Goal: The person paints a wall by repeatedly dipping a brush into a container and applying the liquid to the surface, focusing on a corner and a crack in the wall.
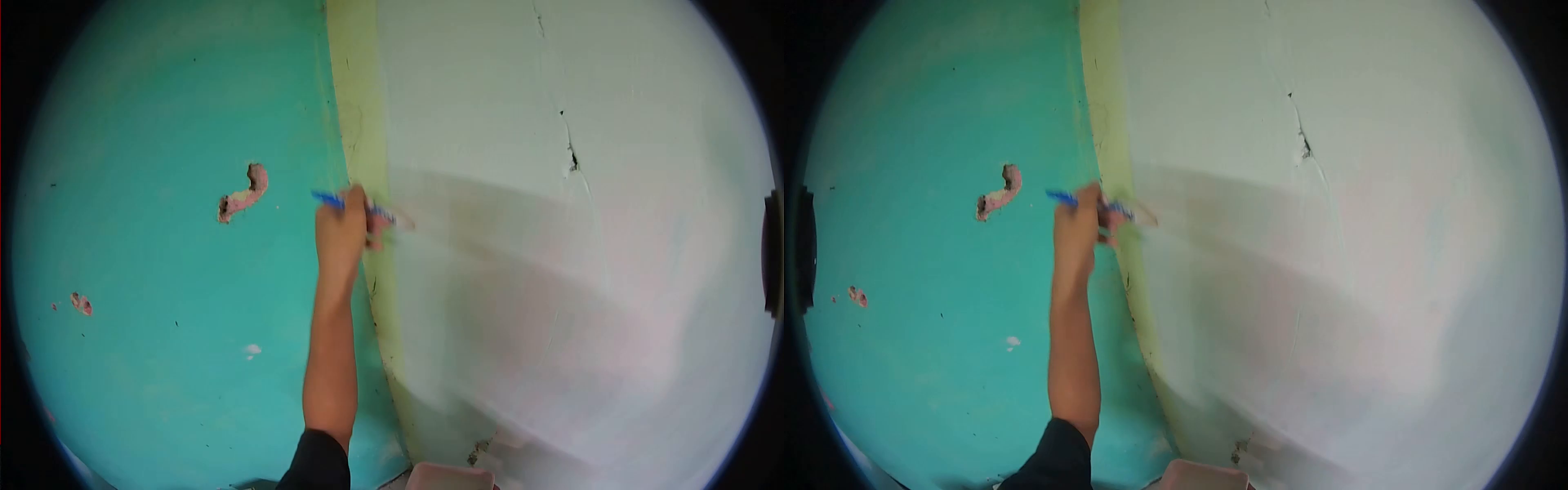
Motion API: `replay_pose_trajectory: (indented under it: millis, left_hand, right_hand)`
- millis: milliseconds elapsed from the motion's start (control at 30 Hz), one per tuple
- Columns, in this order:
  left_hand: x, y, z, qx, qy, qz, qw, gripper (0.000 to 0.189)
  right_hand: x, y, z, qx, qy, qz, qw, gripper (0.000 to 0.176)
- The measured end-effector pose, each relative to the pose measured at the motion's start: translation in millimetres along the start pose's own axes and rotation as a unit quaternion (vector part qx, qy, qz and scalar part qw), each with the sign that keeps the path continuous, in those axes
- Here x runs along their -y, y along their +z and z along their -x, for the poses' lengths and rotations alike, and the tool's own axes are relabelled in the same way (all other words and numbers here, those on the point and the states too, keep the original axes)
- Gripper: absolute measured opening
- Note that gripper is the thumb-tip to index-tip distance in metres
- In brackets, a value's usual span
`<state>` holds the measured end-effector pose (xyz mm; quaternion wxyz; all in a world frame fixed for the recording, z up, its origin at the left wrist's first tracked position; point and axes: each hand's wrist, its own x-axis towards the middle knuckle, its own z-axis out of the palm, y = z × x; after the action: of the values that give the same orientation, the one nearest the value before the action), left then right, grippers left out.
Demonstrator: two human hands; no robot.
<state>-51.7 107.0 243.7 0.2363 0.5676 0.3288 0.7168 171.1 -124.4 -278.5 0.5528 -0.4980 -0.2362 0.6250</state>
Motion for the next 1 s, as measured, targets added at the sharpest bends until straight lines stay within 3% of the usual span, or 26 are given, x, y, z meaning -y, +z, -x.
replay_pose_trajectory:
  millis: [267, 400, 533, 700, 733, 867, 1000]
  left_hand:
    - [-137, 38, -109, 0.010, 0.189, 0.120, 0.975, 0.023]
    - [-128, 51, -118, -0.007, 0.182, 0.230, 0.956, 0.020]
    - [-54, 50, -78, -0.076, 0.113, 0.273, 0.952, 0.027]
    - [87, 24, 41, -0.126, -0.059, 0.323, 0.936, 0.035]
    - [130, 9, 67, -0.100, -0.073, 0.323, 0.938, 0.034]
    - [192, -20, 173, -0.173, -0.164, 0.246, 0.940, 0.033]
    - [205, -51, 197, -0.117, -0.258, 0.070, 0.956, 0.033]
  right_hand:
    - [4, 10, -16, 0.017, 0.005, 0.009, 1.000, 0.077]
    - [6, 11, -20, 0.021, 0.008, 0.009, 1.000, 0.076]
    - [6, 9, -18, 0.025, 0.013, 0.011, 1.000, 0.076]
    - [8, 10, -17, 0.033, 0.020, 0.011, 0.999, 0.076]
    - [8, 10, -16, 0.035, 0.022, 0.010, 0.999, 0.076]
    - [7, 8, -18, 0.043, 0.024, 0.014, 0.999, 0.075]
    - [5, 4, -17, 0.055, 0.021, 0.015, 0.998, 0.075]
